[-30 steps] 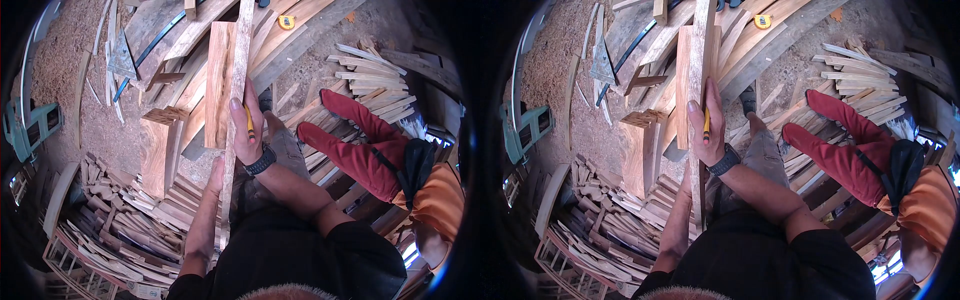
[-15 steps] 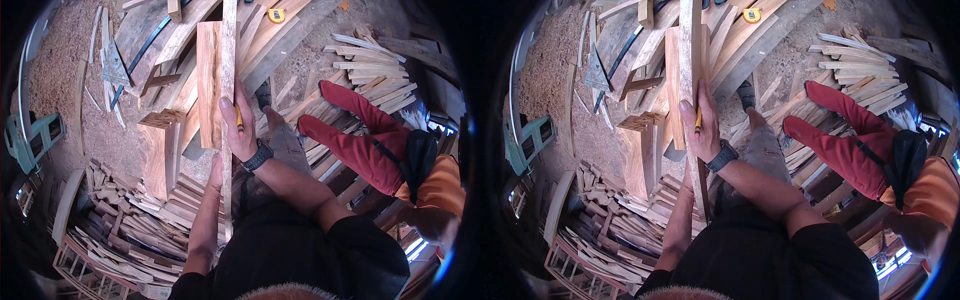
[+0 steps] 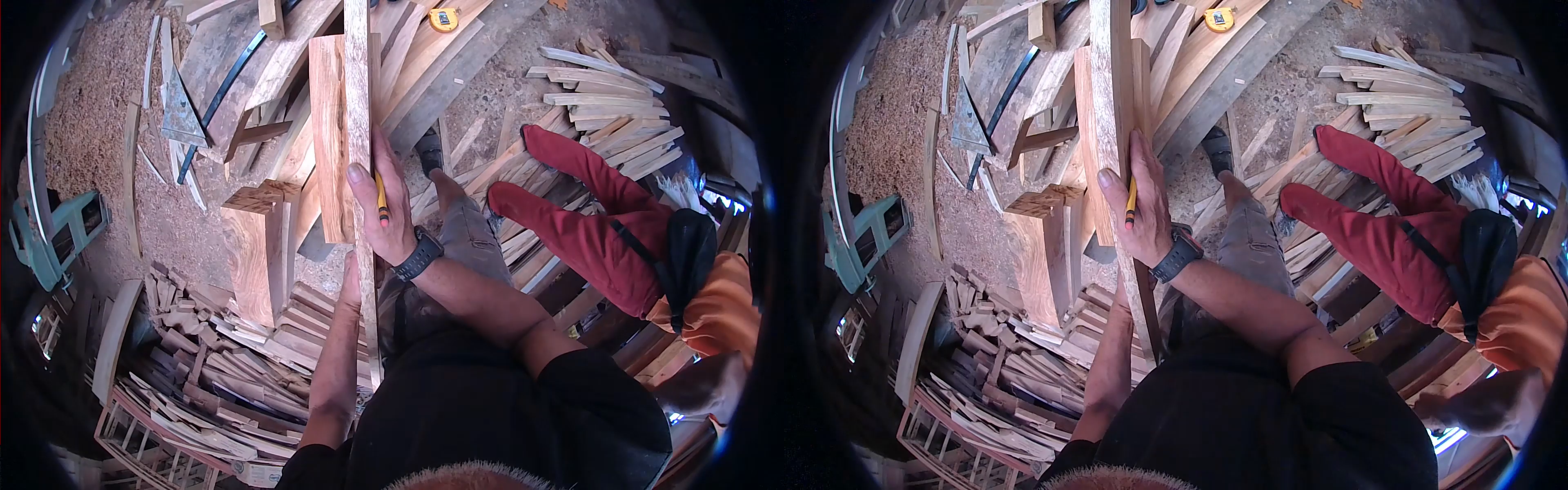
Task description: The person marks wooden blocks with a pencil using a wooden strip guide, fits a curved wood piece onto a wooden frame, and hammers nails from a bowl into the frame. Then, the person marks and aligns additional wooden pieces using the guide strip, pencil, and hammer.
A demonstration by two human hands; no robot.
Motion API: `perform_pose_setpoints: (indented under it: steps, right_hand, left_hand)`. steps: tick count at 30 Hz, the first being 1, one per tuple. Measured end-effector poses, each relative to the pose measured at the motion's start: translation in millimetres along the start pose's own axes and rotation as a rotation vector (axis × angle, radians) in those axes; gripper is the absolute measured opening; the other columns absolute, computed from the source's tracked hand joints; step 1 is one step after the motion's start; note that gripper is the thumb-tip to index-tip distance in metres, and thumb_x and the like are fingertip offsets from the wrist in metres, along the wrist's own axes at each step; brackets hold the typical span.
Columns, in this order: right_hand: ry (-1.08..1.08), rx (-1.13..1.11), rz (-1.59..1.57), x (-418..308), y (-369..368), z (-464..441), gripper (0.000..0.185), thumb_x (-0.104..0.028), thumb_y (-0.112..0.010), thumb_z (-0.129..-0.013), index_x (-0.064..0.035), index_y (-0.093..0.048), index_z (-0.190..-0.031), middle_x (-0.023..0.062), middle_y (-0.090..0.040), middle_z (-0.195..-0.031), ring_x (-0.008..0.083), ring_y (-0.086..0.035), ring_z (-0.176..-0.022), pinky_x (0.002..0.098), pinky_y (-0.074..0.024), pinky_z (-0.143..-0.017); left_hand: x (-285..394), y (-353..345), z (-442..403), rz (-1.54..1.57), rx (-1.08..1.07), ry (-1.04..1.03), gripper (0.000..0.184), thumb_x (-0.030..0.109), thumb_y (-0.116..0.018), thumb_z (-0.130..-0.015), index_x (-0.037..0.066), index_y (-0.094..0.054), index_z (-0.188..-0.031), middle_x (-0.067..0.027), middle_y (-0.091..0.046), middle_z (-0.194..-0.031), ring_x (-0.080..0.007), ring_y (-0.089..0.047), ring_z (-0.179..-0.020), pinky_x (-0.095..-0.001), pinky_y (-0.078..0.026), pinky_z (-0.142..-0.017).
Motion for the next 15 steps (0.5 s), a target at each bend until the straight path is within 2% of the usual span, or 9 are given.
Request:
perform_pose_setpoints:
  steps: [2, 3, 5, 9, 15]
  right_hand:
    - [-0.004, 0.012, 0.011, -1, 0, 0, 0.076, -0.045, -0.047, -0.106, 0.0095, -0.032, -0.157, 0.0301, -0.039, -0.16, 0.0397, -0.036, -0.151, 0.0441, -0.0244, -0.124]
    - [-0.003, 0.011, 0.011, -1, 1, -1, 0.076, -0.045, -0.047, -0.106, 0.0095, -0.032, -0.157, 0.0301, -0.039, -0.16, 0.0397, -0.036, -0.151, 0.0441, -0.0244, -0.124]
    - [0.006, 0.005, 0.025, -2, 1, -1, 0.076, -0.046, -0.047, -0.106, 0.009, -0.032, -0.158, 0.0298, -0.039, -0.16, 0.0397, -0.036, -0.15, 0.0443, -0.0244, -0.124]
    - [0.003, -0.001, 0.028, -2, 1, 0, 0.076, -0.045, -0.047, -0.107, 0.009, -0.032, -0.158, 0.0298, -0.039, -0.16, 0.0397, -0.036, -0.151, 0.0445, -0.0242, -0.124]
    - [-0.014, -0.021, 0.01, 1, 1, 1, 0.075, -0.043, -0.047, -0.106, 0.0095, -0.032, -0.158, 0.0291, -0.039, -0.16, 0.0389, -0.036, -0.151, 0.0441, -0.0239, -0.125]
  left_hand:
    - [8, -8, -4, -0.041, -0.038, -0.116, 0.059, 0.051, -0.036, -0.11, 0.007, -0.061, -0.079, 0.0011, -0.052, -0.059, -0.0102, -0.047, -0.045, -0.0269, -0.034, -0.042]
    - [11, -10, -3, -0.041, -0.037, -0.118, 0.059, 0.051, -0.036, -0.11, 0.007, -0.061, -0.079, 0.0011, -0.052, -0.059, -0.0102, -0.047, -0.045, -0.0269, -0.034, -0.042]
    - [13, -12, 2, -0.043, -0.01, -0.056, 0.058, 0.05, -0.037, -0.11, 0.008, -0.06, -0.078, 0.0007, -0.052, -0.059, -0.0103, -0.047, -0.046, -0.0274, -0.034, -0.043]
    - [15, -14, 5, -0.037, 0.0, -0.073, 0.056, 0.047, -0.036, -0.111, 0.007, -0.06, -0.08, 0.0005, -0.053, -0.061, -0.0101, -0.049, -0.049, -0.0277, -0.035, -0.044]
    - [-25, 32, -14, -0.189, -0.015, -0.18, 0.057, 0.045, -0.033, -0.112, 0.003, -0.062, -0.086, -0.0038, -0.055, -0.066, -0.0167, -0.055, -0.059, -0.0336, -0.044, -0.053]
Point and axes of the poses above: each hand's wrist, its own z-axis away from the middle knuckle, its own y-axis out of the back of the hand, x = y × z, the point moved 6 cm from there along -z, towards the middle knuckle
